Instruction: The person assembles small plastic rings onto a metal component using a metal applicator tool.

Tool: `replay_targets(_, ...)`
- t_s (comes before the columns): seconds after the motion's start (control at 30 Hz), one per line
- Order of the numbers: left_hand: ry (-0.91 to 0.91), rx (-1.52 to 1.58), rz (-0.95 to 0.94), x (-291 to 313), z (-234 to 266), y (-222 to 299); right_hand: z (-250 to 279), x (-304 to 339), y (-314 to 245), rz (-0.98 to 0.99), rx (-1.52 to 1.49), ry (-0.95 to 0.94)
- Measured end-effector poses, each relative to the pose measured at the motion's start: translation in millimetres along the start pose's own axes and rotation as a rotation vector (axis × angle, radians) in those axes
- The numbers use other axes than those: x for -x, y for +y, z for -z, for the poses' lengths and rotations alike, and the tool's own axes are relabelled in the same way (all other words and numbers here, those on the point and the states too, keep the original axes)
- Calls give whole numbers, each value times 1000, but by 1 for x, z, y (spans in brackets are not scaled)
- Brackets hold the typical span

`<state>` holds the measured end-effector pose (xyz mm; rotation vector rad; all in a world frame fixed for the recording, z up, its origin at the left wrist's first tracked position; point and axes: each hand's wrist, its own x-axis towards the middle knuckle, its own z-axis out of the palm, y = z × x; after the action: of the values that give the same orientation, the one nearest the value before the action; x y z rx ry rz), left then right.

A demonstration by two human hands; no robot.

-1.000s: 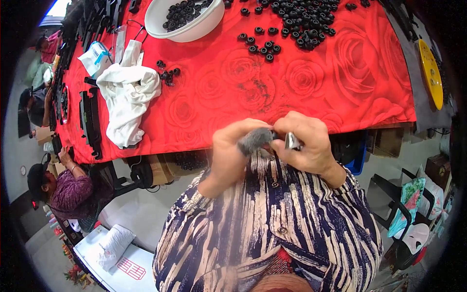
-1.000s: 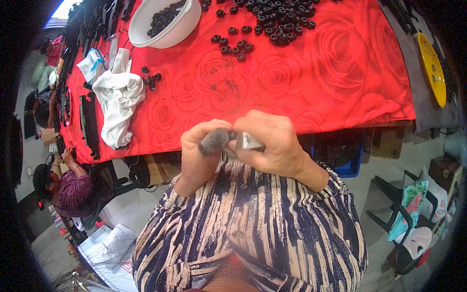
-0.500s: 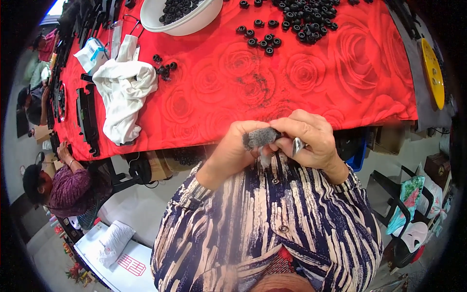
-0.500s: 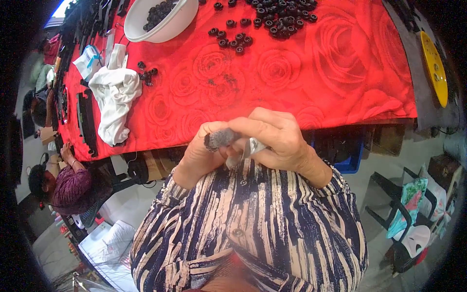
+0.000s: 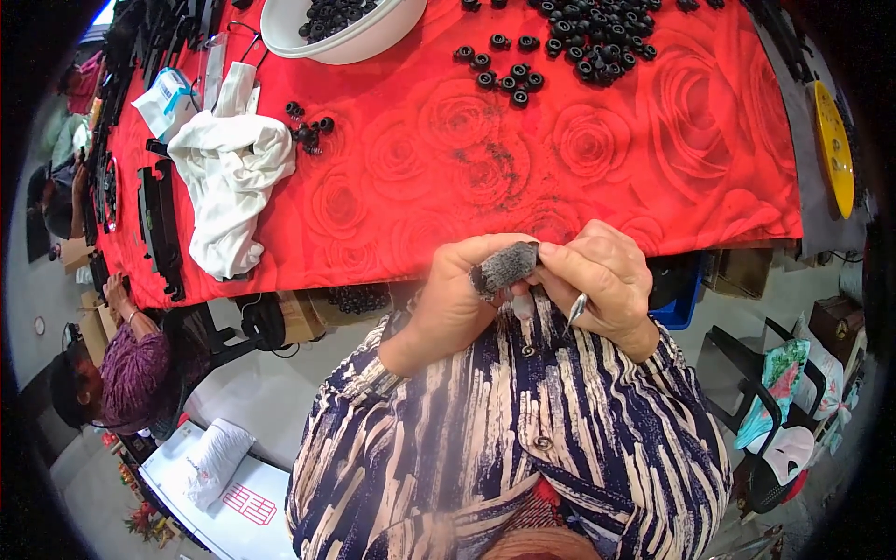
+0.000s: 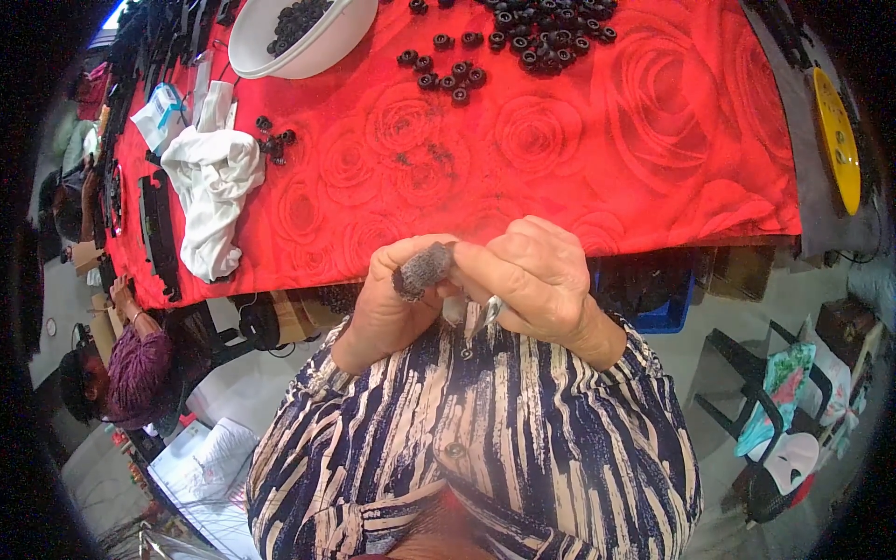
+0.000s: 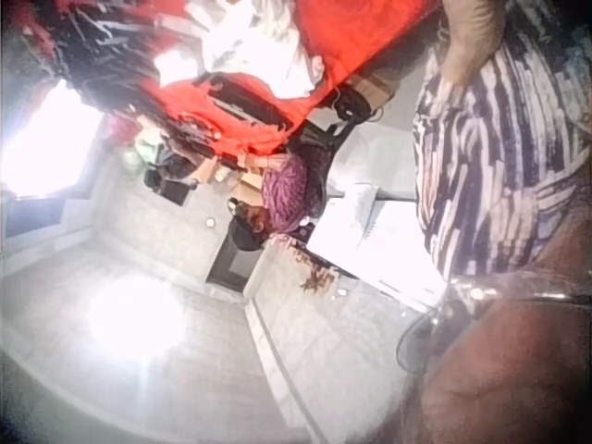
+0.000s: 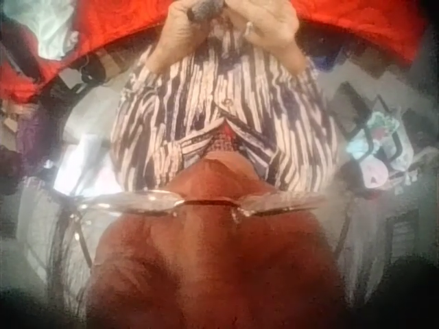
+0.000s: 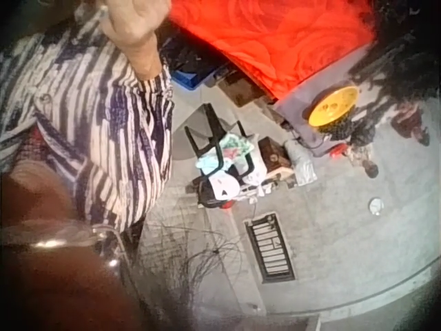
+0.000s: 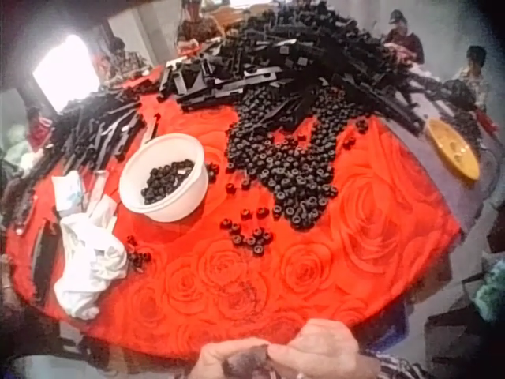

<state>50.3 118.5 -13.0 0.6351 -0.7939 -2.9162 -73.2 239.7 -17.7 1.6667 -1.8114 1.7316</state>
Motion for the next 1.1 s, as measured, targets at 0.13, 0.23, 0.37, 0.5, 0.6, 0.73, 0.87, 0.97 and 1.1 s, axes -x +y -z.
replay_targets(0.13,85,-29,-40,-2,-6,3,2,3,1,23,40,-53)
replay_targets(0.23,-4,-72,-94,-5,-5,9,9,-5,-8,-291,-89,-164)
replay_targets(0.37,17,-97,-44,-5,-4,11,22,-13,-8,-551,-246,-231)
replay_targets(0.5,18,-156,-44,-6,-6,14,14,-11,-1,-535,-205,-204)
replay_targets(0.6,7,-163,-31,-7,-4,14,14,-11,0,-528,-197,-198)
replay_targets(0.73,4,-153,-7,-6,-4,14,16,-11,2,-514,-194,-277)
replay_targets(0.87,0,-158,-12,-6,-2,13,13,-12,0,-511,-188,-240)
replay_targets(0.97,-14,-160,-26,-6,0,13,14,-14,0,-515,-183,-269)
replay_targets(1.1,-1,-141,-10,-6,1,11,16,-12,2,-493,-187,-268)
